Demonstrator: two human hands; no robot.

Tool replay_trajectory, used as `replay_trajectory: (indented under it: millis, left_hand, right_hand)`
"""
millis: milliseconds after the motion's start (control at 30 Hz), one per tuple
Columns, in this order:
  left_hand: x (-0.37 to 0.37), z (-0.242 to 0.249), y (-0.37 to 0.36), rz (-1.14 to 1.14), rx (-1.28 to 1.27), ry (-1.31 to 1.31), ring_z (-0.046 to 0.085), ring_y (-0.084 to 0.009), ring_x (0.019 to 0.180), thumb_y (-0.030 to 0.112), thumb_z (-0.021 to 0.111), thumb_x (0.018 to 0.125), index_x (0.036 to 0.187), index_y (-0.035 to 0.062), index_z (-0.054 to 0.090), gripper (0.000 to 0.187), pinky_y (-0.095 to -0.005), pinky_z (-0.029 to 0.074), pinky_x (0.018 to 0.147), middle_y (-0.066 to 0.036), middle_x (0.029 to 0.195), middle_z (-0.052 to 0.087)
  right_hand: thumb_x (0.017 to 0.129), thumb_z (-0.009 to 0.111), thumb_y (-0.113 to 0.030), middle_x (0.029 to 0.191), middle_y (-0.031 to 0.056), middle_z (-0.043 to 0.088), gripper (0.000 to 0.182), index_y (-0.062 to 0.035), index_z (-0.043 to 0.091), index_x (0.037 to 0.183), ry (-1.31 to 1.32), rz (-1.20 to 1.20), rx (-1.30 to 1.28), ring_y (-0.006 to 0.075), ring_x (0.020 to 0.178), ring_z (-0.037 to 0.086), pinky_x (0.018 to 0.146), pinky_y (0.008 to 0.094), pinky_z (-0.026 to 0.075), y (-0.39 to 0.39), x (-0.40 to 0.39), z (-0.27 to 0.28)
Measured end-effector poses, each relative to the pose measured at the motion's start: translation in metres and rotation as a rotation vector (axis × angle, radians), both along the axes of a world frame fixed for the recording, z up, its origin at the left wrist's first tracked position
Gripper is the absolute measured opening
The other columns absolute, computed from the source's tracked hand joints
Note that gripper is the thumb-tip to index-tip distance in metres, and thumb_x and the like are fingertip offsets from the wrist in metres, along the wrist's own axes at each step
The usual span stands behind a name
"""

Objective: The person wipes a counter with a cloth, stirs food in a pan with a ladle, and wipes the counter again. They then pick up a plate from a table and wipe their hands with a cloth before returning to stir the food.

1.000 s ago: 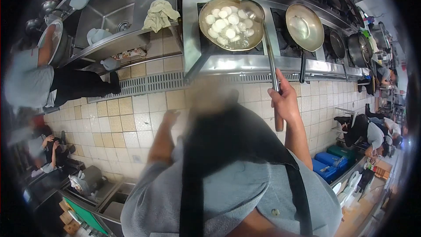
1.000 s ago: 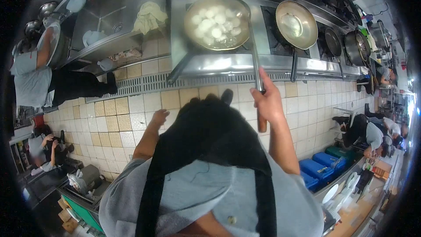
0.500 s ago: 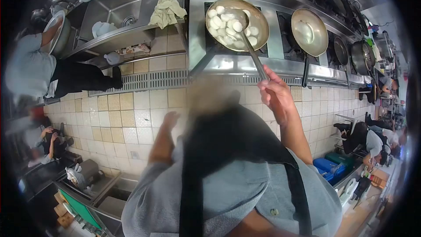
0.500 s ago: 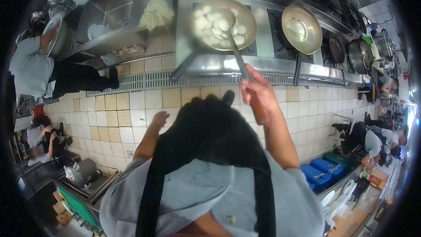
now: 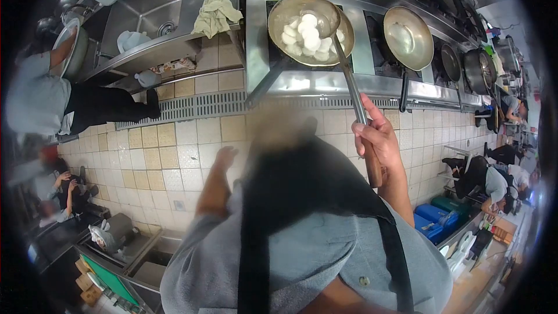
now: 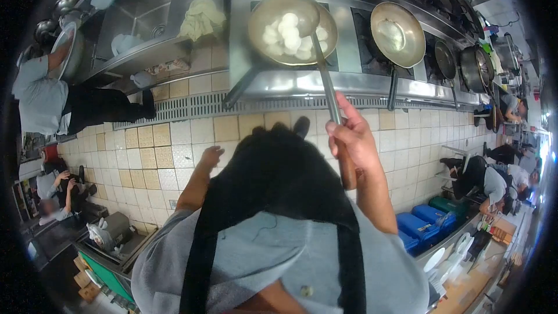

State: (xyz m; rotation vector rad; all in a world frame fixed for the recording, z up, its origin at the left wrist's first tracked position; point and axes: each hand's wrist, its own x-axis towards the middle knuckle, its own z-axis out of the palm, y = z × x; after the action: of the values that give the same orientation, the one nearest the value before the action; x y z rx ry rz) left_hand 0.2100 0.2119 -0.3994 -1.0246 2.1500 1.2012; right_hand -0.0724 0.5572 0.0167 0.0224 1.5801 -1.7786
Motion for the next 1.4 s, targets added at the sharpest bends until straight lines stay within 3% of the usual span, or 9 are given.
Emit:
replay_trajectory:
  millis: [367, 567, 733, 867, 967, 1033, 1133, 1233, 1400]
  left_hand:
    - [-0.021, 0.002, -0.008, -0.052, -0.053, 0.02, 0.062, -0.0216, 0.067, 0.031, 0.065, 0.088, 0.128, 0.0046, 0.058, 0.048, -0.0354, 0.053, 0.061, -0.017, 0.097, 0.068]
    - [-0.028, 0.023, -0.004, -0.055, -0.009, -0.076, 0.065, -0.0226, 0.095, 0.018, 0.06, 0.09, 0.129, 0.0057, 0.057, 0.04, -0.033, 0.056, 0.073, -0.016, 0.123, 0.062]
    - [-0.011, 0.007, -0.014, -0.59, -0.292, 0.207, 0.067, -0.0219, 0.087, 0.02, 0.062, 0.089, 0.129, 0.0092, 0.058, 0.041, -0.0335, 0.055, 0.069, -0.015, 0.117, 0.065]
    - [-0.02, 0.021, -0.004, 0.006, 0.005, -0.095, 0.067, -0.0222, 0.092, 0.014, 0.062, 0.087, 0.129, 0.0141, 0.059, 0.042, -0.0335, 0.057, 0.071, -0.013, 0.124, 0.062]
    - [-0.013, 0.017, -0.008, -0.167, 0.014, -0.097, 0.062, -0.0253, 0.11, 0.008, 0.064, 0.083, 0.128, 0.0179, 0.06, 0.046, -0.0343, 0.056, 0.085, -0.011, 0.138, 0.053]
    - [-0.009, 0.012, -0.01, -0.52, -0.245, 0.083, 0.052, -0.0359, 0.123, 0.028, 0.052, 0.095, 0.123, 0.0067, 0.062, 0.037, -0.0405, 0.04, 0.106, -0.02, 0.131, 0.057]
    - [-0.015, 0.031, -0.011, -0.569, -0.158, 0.04, 0.05, -0.036, 0.125, 0.036, 0.054, 0.094, 0.124, -0.0006, 0.06, 0.048, -0.0397, 0.038, 0.107, -0.022, 0.131, 0.057]
    - [0.009, -0.046, -0.018, -0.385, -0.276, 0.197, 0.065, -0.0284, 0.102, 0.017, 0.07, 0.082, 0.128, 0.0154, 0.06, 0.047, -0.0369, 0.055, 0.084, -0.013, 0.128, 0.061]
    - [-0.013, 0.0, -0.009, 0.001, -0.008, 0.028, 0.061, -0.0207, 0.072, 0.029, 0.069, 0.085, 0.131, 0.0069, 0.058, 0.051, -0.0353, 0.05, 0.059, -0.013, 0.1, 0.068]
  right_hand:
    - [0.087, 0.059, 0.004, 0.07, -0.0018, 0.051, 0.071, -0.0153, 0.034, 0.15, 0.163, 0.164, 0.207, 0.0074, 0.05, 0.049, 0.046, 0.0231, 0.043, 0.008, 0.008, -0.01]
    - [0.086, 0.061, 0.003, 0.072, -0.0025, 0.049, 0.068, -0.014, 0.039, 0.148, 0.266, 0.154, 0.363, 0.0064, 0.053, 0.046, 0.048, 0.0228, 0.042, 0.009, 0.005, -0.033]
    - [0.086, 0.061, 0.003, 0.074, -0.0018, 0.051, 0.066, -0.0126, 0.04, 0.147, 0.309, 0.085, 0.396, 0.0062, 0.055, 0.046, 0.05, 0.0224, 0.042, 0.006, 0.003, -0.026]
    - [0.087, 0.059, 0.003, 0.079, -0.0002, 0.055, 0.066, -0.0086, 0.037, 0.148, 0.411, 0.017, 0.443, 0.0066, 0.055, 0.046, 0.05, 0.0229, 0.043, 0.006, -0.008, -0.033]
    - [0.087, 0.059, 0.003, 0.079, 0.0013, 0.056, 0.066, -0.0062, 0.035, 0.148, 0.45, -0.017, 0.467, 0.0073, 0.055, 0.048, 0.049, 0.0231, 0.043, 0.002, -0.012, -0.034]
    - [0.087, 0.059, 0.001, 0.079, 0.0033, 0.057, 0.067, -0.0038, 0.032, 0.149, 0.369, -0.006, 0.421, 0.0084, 0.055, 0.05, 0.049, 0.0236, 0.043, -0.002, -0.012, -0.033]
    - [0.086, 0.061, -0.001, 0.08, 0.0052, 0.058, 0.071, -0.0028, 0.028, 0.149, 0.195, 0.025, 0.304, 0.0101, 0.053, 0.053, 0.048, 0.0245, 0.044, -0.005, -0.014, -0.034]
    - [0.086, 0.062, -0.003, 0.081, 0.0065, 0.059, 0.068, -0.004, 0.032, 0.147, 0.03, -0.024, 0.136, 0.0115, 0.05, 0.053, 0.046, 0.0248, 0.043, -0.005, -0.015, -0.03]
    - [0.085, 0.062, -0.005, 0.079, 0.0075, 0.059, 0.058, -0.0057, 0.039, 0.139, -0.261, -0.166, -0.243, 0.0119, 0.049, 0.053, 0.042, 0.0246, 0.041, -0.003, -0.014, -0.024]
